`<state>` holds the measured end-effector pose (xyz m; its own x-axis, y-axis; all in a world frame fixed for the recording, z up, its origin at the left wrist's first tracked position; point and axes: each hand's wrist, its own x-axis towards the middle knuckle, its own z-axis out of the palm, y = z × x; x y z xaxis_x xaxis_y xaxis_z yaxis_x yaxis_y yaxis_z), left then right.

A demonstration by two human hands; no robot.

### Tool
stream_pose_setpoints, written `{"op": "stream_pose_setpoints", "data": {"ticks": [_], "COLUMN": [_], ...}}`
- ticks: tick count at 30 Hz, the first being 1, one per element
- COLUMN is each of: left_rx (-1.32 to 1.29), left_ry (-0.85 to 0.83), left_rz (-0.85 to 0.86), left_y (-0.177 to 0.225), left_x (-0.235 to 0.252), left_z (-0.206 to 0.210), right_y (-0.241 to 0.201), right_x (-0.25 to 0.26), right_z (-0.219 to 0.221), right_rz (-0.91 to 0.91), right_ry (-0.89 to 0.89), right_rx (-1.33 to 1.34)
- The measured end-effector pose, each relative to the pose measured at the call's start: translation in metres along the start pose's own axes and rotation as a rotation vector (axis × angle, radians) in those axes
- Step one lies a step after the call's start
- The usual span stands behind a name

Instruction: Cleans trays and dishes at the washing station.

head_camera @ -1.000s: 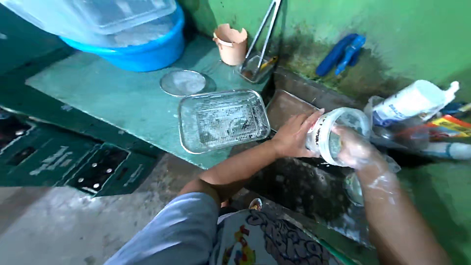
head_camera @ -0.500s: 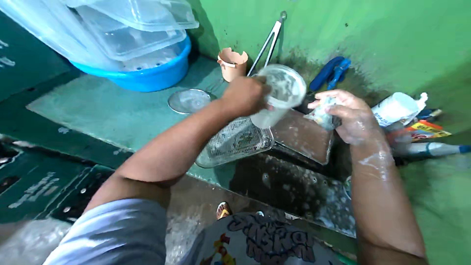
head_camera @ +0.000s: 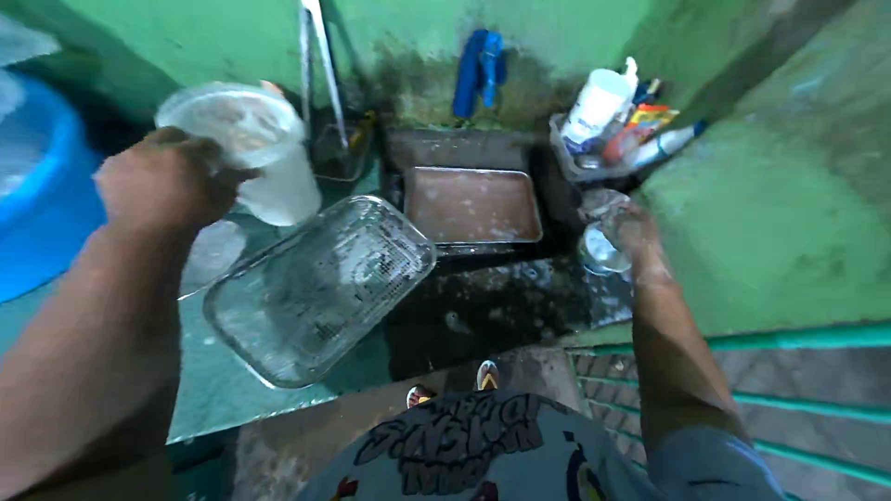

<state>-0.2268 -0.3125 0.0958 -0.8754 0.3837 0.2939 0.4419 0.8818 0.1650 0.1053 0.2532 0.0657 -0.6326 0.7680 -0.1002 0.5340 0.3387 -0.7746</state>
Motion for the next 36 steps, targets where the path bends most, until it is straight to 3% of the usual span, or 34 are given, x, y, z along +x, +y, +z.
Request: {"op": "stream_pose_setpoints", "data": {"ticks": [2,5,7,10,12,14,16,22,24,27,31,36], "left_rx": [0.021,0.126,0.093,-0.07,-0.086,-0.018,0.026,0.059,0.048,0.048,0.329,0.516], "left_ry": [-0.027,-0.077,-0.064,-0.198,-0.366,-0.492,-0.552,-0.563,-0.586,-0.595,-0.802,-0.969], "left_rz": [-0.064,-0.191,-0.17,0.1,0.338,0.443,0.416,0.317,0.262,0.217,0.163,-0.039], "left_y": [-0.027,-0.019,0.037,0.165,0.204,0.218,0.218,0.191,0.205,0.239,0.298,0.308], "left_x": [0.01,0.005,-0.017,-0.051,-0.061,-0.068,-0.073,-0.073,-0.066,-0.054,-0.039,-0.022], "left_z": [0.031,0.028,0.002,-0.016,0.025,0.066,0.082,0.07,0.055,0.051,0.098,0.187], "right_y": [0.012,0.037,0.063,0.065,0.05,0.051,0.049,0.042,0.038,0.05,0.056,0.069], "right_x": [-0.002,0.001,0.011,0.021,0.019,0.025,0.035,0.038,0.041,0.051,0.041,0.023], "right_z": [-0.01,-0.005,0.004,0.02,0.031,0.041,0.04,0.041,0.036,0.031,0.017,0.012], "right_rz": [0.01,0.025,-0.014,-0.08,-0.143,-0.295,-0.329,-0.363,-0.294,-0.363,-0.399,-0.395], "right_ry": [0.071,-0.071,-0.186,-0.313,-0.365,-0.416,-0.416,-0.487,-0.493,-0.538,-0.502,-0.335], "right_rx": [-0.225,-0.349,-0.426,-0.63,-0.72,-0.713,-0.701,-0.749,-0.767,-0.671,-0.61,-0.629]}}
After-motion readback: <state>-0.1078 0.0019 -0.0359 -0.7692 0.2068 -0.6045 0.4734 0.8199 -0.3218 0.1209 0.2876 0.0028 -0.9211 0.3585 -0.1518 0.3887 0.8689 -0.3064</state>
